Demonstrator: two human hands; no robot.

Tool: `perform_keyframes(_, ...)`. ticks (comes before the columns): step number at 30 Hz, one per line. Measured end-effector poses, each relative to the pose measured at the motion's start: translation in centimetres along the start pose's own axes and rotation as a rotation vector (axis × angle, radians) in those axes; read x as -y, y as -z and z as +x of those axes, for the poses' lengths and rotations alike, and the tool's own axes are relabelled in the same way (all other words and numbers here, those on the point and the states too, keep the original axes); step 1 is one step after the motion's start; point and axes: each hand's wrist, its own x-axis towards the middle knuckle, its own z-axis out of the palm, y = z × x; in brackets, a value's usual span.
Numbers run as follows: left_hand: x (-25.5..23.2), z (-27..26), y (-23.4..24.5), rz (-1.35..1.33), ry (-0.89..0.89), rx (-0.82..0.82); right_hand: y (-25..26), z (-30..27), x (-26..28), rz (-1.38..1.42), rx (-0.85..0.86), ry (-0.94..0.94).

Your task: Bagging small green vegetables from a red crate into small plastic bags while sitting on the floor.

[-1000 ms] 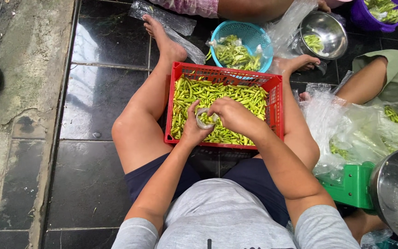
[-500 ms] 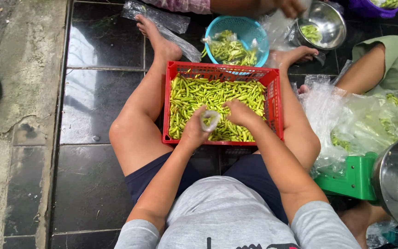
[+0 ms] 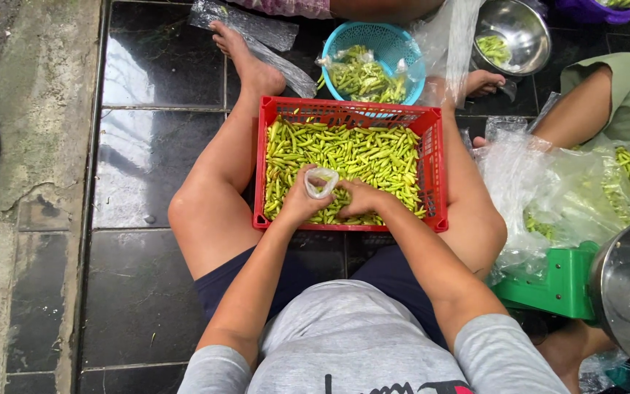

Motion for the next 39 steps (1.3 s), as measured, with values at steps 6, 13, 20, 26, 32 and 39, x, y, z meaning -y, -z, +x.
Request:
perform_keyframes(6, 1.6, 1.2, -0.7, -0.119, -0.059, 0.050, -2.1, 2.2, -1.7, -0.066, -0.064, 0.013)
perform_keyframes(13, 1.3, 0.8, -0.2, -0.071, -0.033, 0.010, -0.2, -0.6, 0.1, -0.095, -0.133, 0.093)
perform_keyframes(20, 0.5, 0.4, 0.2, -0.024, -0.044, 0.029, 5.6, -7.5, 3.5, 0.122, -0.228, 0.081)
perform_keyframes(26, -0.5, -0.5, 0.3, -0.034, -0.082, 0.036, 10.4, -12.4, 9.8, 0.153, -0.260, 0.232)
perform_keyframes(32, -2.4, -1.9, 0.9, 0.014, -0.061, 0.018, 8.5, -11.5, 12.1, -0.189, -0.288, 0.456)
perform_keyframes(39, -1.7, -1.3, 0.6, 0.015, 0.005, 0.020, 9.2, -12.8, 14.3, -0.204, -0.221, 0.424)
